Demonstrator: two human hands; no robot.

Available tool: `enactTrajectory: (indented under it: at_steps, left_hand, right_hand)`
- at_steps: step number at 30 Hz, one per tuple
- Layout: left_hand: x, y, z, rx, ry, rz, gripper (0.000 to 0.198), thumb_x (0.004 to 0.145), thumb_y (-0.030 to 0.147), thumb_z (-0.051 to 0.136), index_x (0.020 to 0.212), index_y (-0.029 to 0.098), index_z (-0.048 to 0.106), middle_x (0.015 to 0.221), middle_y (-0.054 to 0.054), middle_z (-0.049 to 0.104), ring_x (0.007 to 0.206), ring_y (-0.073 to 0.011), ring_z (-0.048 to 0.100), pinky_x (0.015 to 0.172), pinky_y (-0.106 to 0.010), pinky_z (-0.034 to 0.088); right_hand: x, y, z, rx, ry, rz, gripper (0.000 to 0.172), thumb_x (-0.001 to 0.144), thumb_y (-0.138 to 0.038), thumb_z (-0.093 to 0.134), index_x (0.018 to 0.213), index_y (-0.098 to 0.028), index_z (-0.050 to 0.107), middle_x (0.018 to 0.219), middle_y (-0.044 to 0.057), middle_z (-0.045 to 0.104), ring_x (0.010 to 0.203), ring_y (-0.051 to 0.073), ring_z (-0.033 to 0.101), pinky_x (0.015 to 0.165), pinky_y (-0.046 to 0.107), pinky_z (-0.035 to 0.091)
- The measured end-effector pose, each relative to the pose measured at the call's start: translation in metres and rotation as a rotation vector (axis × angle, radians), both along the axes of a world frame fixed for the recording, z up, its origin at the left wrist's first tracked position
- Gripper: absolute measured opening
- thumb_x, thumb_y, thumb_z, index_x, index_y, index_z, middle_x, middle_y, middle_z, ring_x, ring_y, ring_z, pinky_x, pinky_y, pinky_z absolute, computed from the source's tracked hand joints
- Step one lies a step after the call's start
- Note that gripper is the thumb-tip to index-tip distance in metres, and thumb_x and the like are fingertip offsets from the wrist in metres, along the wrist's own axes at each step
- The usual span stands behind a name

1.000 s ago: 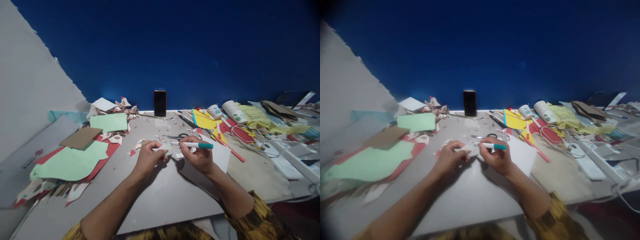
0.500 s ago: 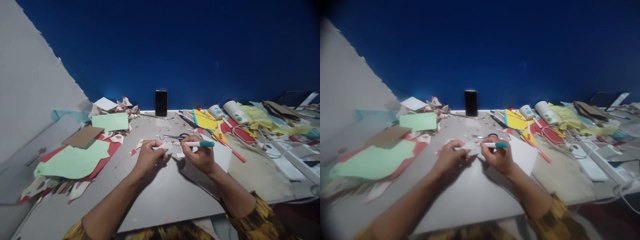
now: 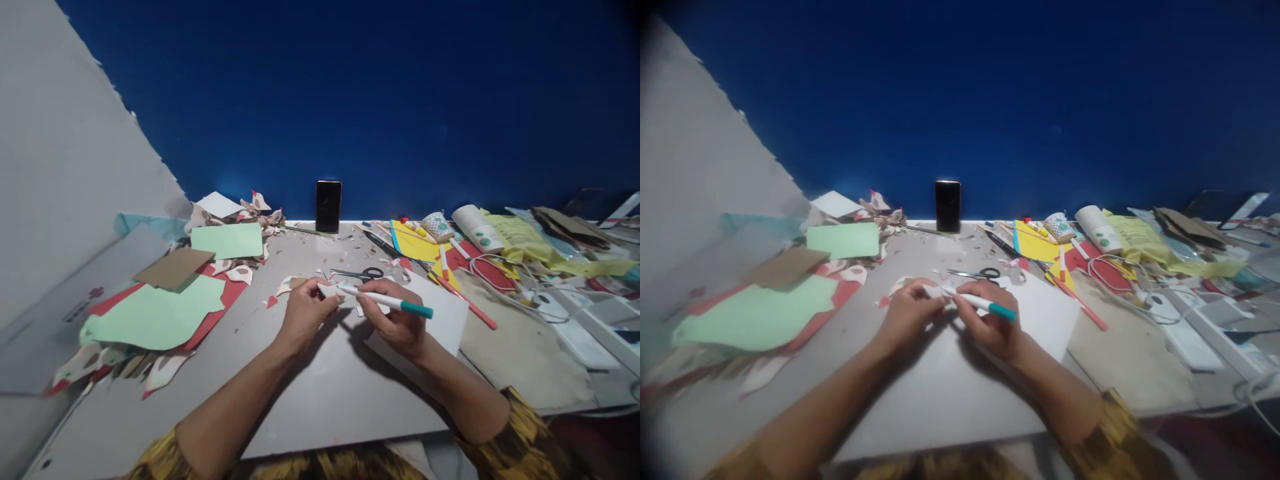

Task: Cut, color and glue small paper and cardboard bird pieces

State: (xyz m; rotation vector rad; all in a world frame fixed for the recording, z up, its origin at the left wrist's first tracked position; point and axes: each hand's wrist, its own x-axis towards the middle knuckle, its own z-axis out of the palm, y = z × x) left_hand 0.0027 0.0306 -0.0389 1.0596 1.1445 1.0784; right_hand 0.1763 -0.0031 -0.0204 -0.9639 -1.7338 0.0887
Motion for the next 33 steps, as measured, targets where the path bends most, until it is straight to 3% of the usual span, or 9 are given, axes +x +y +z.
enactTrajectory:
  at_steps: [5,27,33]
  left_hand:
    - [0.0020,-0.0031,-0.0012,0.036,0.050,-0.045,0.006,0.066,0.022,0.073,0.068,0.016,0.071,0.058,-0.002,0.064,0.058,-0.0125,0.056,0.057,-0.024,0.043]
    - [0.0040,-0.0072,0.0031,-0.053,-0.078,-0.107,0.011,0.060,0.018,0.073,0.069,0.016,0.068,0.055,-0.001,0.064,0.052,-0.0138,0.059,0.056,-0.026,0.046]
    - [0.0050,-0.0072,0.0023,-0.082,-0.055,-0.111,0.015,0.063,0.024,0.077,0.068,0.017,0.066,0.056,-0.002,0.065,0.052,-0.0148,0.059,0.055,-0.027,0.046]
  right_hand:
    - [-0.0070,-0.0011,-0.0010,0.012,-0.035,0.003,0.006,0.094,-0.018,0.066,0.095,-0.019,0.072,0.081,0.004,0.077,0.069,0.017,0.073,0.064,0.026,0.057]
    - [-0.0052,-0.0016,0.0018,-0.038,-0.046,0.032,0.006,0.094,-0.019,0.066,0.092,-0.019,0.073,0.077,0.003,0.076,0.065,0.015,0.071,0.061,0.023,0.055]
    - [-0.0057,-0.0011,0.0016,-0.062,0.007,-0.005,0.006,0.092,-0.019,0.067,0.088,-0.019,0.072,0.075,0.002,0.075,0.062,0.014,0.070,0.058,0.022,0.054]
